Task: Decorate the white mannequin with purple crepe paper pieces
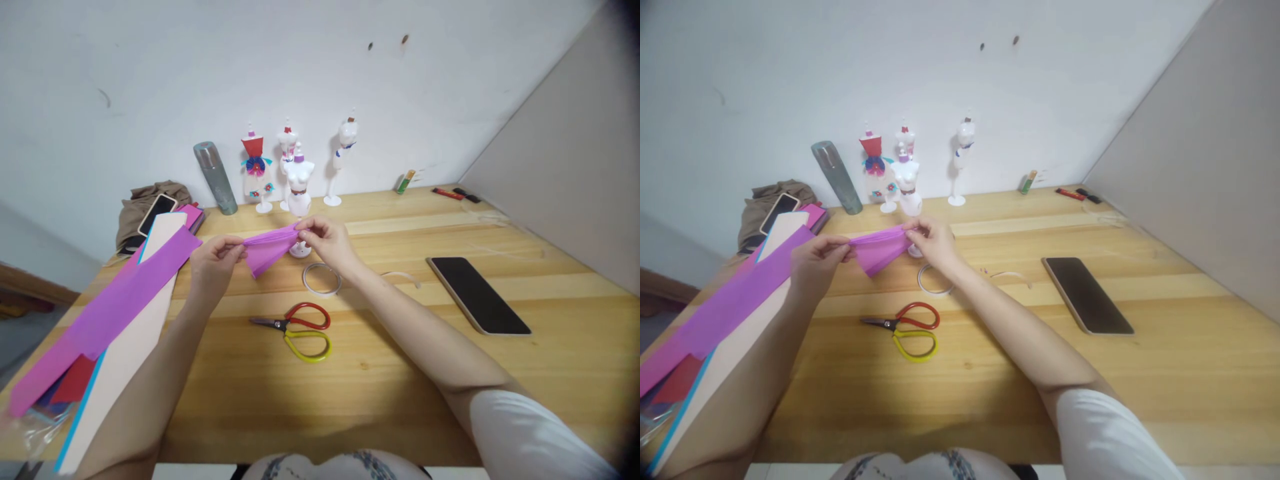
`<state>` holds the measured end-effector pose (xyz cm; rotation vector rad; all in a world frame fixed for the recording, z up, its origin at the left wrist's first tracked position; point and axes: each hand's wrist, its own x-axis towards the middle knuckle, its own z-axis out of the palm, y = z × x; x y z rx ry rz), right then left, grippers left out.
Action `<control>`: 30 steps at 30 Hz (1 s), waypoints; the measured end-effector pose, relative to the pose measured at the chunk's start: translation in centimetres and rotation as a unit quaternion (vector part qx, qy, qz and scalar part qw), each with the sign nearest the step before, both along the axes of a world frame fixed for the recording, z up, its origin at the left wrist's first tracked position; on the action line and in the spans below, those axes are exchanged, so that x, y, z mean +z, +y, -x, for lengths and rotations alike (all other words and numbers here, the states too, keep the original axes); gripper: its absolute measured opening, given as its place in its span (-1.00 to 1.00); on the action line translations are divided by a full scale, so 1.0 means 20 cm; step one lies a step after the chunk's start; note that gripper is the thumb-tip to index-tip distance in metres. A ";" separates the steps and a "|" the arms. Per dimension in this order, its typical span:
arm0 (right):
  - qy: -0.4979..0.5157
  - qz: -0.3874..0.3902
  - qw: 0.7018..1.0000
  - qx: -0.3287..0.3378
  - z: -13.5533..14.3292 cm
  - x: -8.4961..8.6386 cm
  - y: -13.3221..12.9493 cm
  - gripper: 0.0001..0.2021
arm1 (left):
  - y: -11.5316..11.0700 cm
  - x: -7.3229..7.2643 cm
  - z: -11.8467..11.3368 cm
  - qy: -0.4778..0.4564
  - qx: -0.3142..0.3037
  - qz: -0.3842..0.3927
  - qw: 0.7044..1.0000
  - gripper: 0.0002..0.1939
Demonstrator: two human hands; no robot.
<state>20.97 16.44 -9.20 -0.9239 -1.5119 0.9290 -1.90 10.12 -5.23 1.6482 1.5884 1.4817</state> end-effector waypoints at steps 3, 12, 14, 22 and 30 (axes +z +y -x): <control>0.004 -0.006 1.000 0.001 0.00 0.00 0.00 -0.87 | 0.00 0.00 0.00 0.007 0.004 -0.004 1.000 -0.91; 0.047 0.007 0.999 -0.001 0.00 0.03 -0.03 -0.90 | 0.01 -0.03 0.02 -0.077 -0.007 -0.003 0.997 -0.84; 0.065 0.013 0.998 0.003 0.01 0.04 -0.04 -0.91 | 0.02 -0.03 0.03 -0.108 -0.010 0.003 0.994 -0.80; 0.126 0.055 0.990 0.016 0.01 0.07 -0.05 -0.88 | 0.01 -0.01 0.01 -0.166 -0.023 0.021 0.986 -0.81; 0.155 0.079 0.985 0.016 0.01 0.08 -0.06 -0.86 | 0.00 0.03 -0.03 -0.203 -0.003 0.011 0.979 -0.85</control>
